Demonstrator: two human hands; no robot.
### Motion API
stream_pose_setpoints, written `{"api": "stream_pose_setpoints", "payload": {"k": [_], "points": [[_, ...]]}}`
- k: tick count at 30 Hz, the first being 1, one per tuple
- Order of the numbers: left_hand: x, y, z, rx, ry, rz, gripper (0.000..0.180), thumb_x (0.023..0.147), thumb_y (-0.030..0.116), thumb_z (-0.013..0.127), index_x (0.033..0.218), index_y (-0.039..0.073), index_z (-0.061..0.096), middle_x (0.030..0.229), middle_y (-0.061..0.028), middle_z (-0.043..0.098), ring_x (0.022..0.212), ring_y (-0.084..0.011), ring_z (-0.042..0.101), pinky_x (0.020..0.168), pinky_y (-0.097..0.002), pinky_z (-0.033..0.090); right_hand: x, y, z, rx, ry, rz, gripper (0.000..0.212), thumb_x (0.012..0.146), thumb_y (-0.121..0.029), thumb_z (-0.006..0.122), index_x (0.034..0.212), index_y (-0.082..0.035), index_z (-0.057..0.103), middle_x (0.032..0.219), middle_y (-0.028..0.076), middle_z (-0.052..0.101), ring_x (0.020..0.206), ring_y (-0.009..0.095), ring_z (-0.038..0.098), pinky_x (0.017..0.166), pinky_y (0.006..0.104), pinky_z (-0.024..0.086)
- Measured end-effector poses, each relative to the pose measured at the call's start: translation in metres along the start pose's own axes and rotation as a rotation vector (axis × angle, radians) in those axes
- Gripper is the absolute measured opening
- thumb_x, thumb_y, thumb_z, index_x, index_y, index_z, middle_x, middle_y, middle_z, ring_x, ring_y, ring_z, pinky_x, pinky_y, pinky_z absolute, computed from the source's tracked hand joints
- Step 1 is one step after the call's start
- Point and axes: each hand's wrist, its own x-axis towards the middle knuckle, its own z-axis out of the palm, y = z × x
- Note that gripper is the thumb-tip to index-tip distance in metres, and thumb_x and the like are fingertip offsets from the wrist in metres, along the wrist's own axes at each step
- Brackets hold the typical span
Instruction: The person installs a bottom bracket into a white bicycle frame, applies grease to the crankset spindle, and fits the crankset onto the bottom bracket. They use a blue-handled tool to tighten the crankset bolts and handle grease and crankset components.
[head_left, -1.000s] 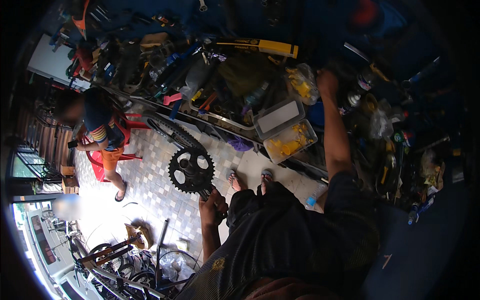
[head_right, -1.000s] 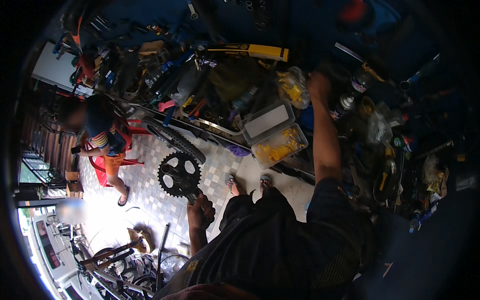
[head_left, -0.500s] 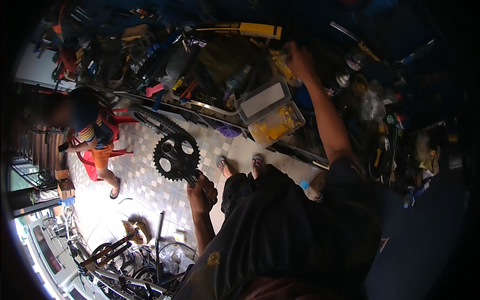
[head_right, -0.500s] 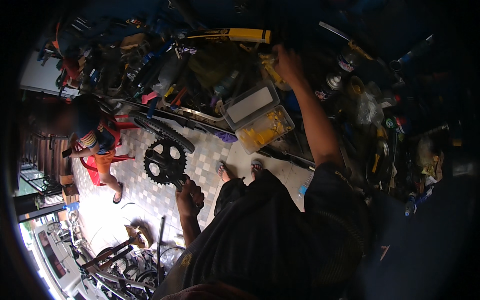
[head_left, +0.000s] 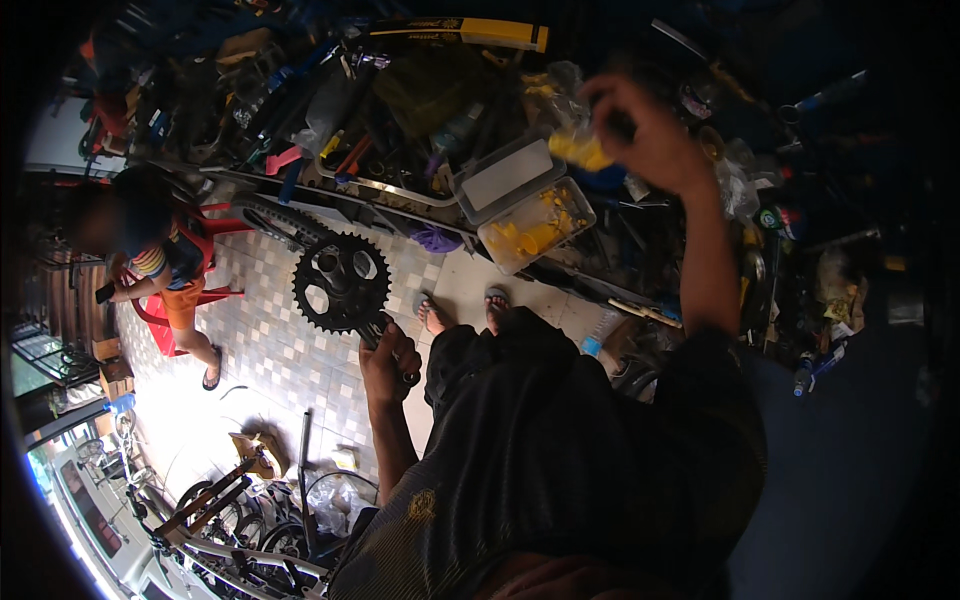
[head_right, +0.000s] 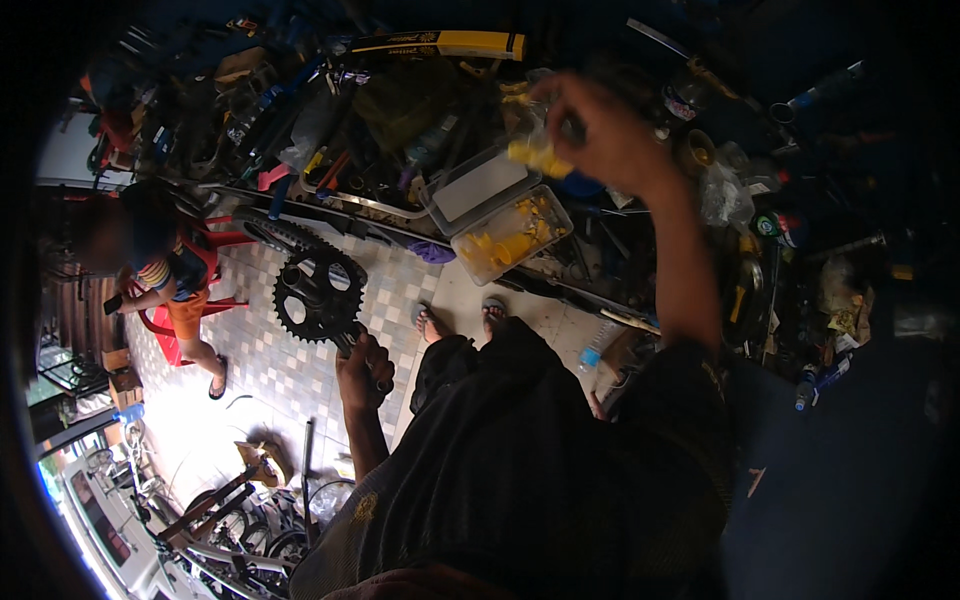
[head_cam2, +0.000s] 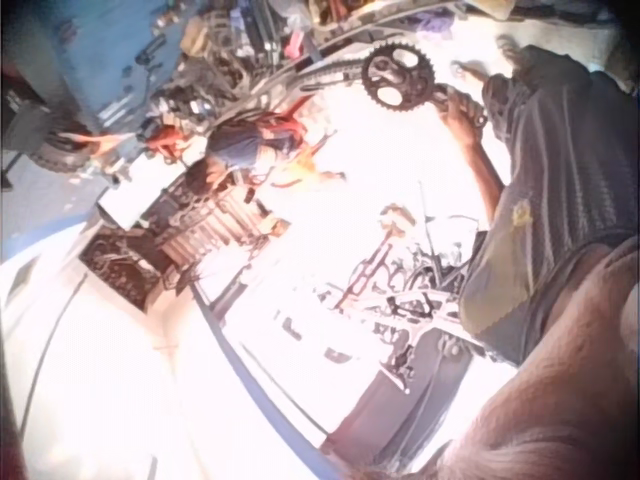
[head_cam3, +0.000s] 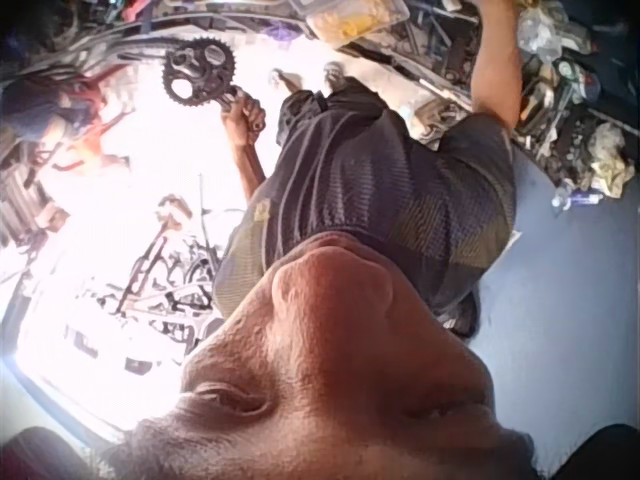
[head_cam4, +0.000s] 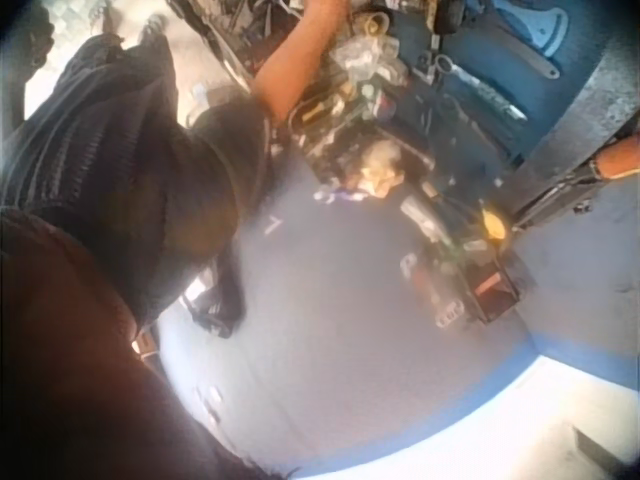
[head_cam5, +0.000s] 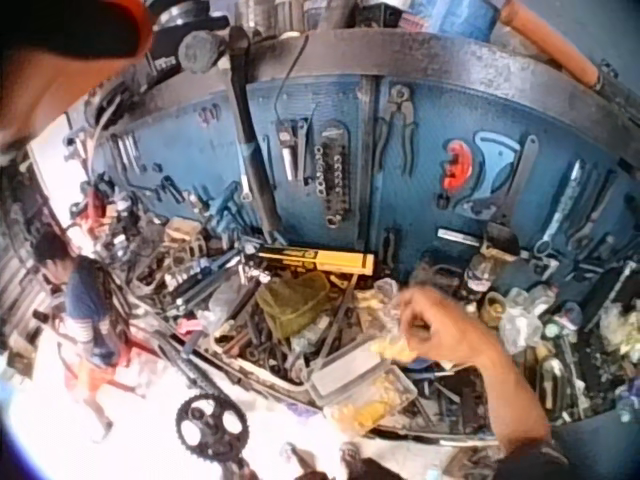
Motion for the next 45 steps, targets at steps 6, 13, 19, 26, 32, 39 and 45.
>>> {"api": "stream_pose_setpoints", "payload": {"k": [6,13,19,26,32,39,45], "points": [[-0.001,-0.006,-0.001,-0.001,0.044,-0.005,0.011,0.103,0.020,0.058,0.097,0.015,0.050,0.066,0.0050,0.034,0.044,-0.0060,0.031,0.038,-0.0235,0.027,-0.025,0.042,0.088,-0.095,-0.204,0.166,0.040,0.081,-0.006,0.073,0.118,-0.008,0.059,0.107,0.007,0.067,0.110,0.028,0.063,0.095,0.0407,0.051],[-0.009,-0.013,-0.015,-0.036,0.023,0.016,0.008,0.103,0.019,0.057,0.100,0.015,0.051,0.066,0.0052,0.034,0.045,-0.0061,0.031,0.039,-0.0231,0.027,0.046,0.131,0.094,-0.564,0.268,0.141,0.053,0.081,-0.011,0.074,0.131,-0.012,0.057,0.108,0.012,0.071,0.108,0.035,0.064,0.092,0.0442,0.052],[-0.012,-0.012,-0.012,-0.040,0.020,0.043,0.007,0.104,0.018,0.056,0.100,0.015,0.051,0.065,0.0055,0.034,0.045,-0.0057,0.031,0.039,-0.0230,0.027,0.062,0.157,0.085,-0.573,0.283,0.305,0.045,0.081,-0.010,0.072,0.125,-0.010,0.059,0.104,0.013,0.072,0.101,0.035,0.066,0.090,0.0459,0.053],[-0.009,-0.013,-0.021,-0.085,0.026,0.043,0.007,0.104,0.018,0.056,0.100,0.014,0.051,0.064,0.0054,0.033,0.045,-0.0056,0.031,0.039,-0.0227,0.027,0.034,0.054,0.003,-0.168,0.349,0.018,0.050,0.086,-0.006,0.071,0.132,-0.012,0.054,0.092,0.005,0.068,0.089,0.018,0.068,0.083,0.0326,0.053],[0.002,-0.009,-0.012,-0.095,0.019,0.023,0.010,0.102,0.015,0.058,0.097,0.012,0.050,0.066,0.0038,0.036,0.046,-0.0064,0.033,0.040,-0.0240,0.028,0.001,-0.005,-0.002,0.089,0.012,-0.023,0.053,0.087,0.003,0.068,0.135,-0.010,0.052,0.095,0.001,0.065,0.098,0.011,0.064,0.092,0.0307,0.050],[0.005,-0.010,0.006,-0.011,0.013,-0.023,0.007,0.104,0.017,0.056,0.100,0.014,0.051,0.065,0.0047,0.036,0.045,-0.0057,0.032,0.039,-0.0231,0.027,-0.043,0.045,0.089,-0.155,-0.154,0.002,0.044,0.087,-0.006,0.071,0.128,-0.011,0.057,0.106,0.007,0.065,0.106,0.028,0.062,0.094,0.0403,0.050],[-0.005,-0.021,-0.001,-0.031,0.022,-0.010,0.006,0.104,0.017,0.056,0.100,0.015,0.051,0.066,0.0052,0.035,0.045,-0.0057,0.031,0.039,-0.0233,0.027,-0.066,0.034,0.133,-0.247,0.201,-0.071,0.052,0.084,-0.011,0.074,0.133,-0.009,0.056,0.112,0.012,0.066,0.107,0.034,0.061,0.093,0.0434,0.049]]}}
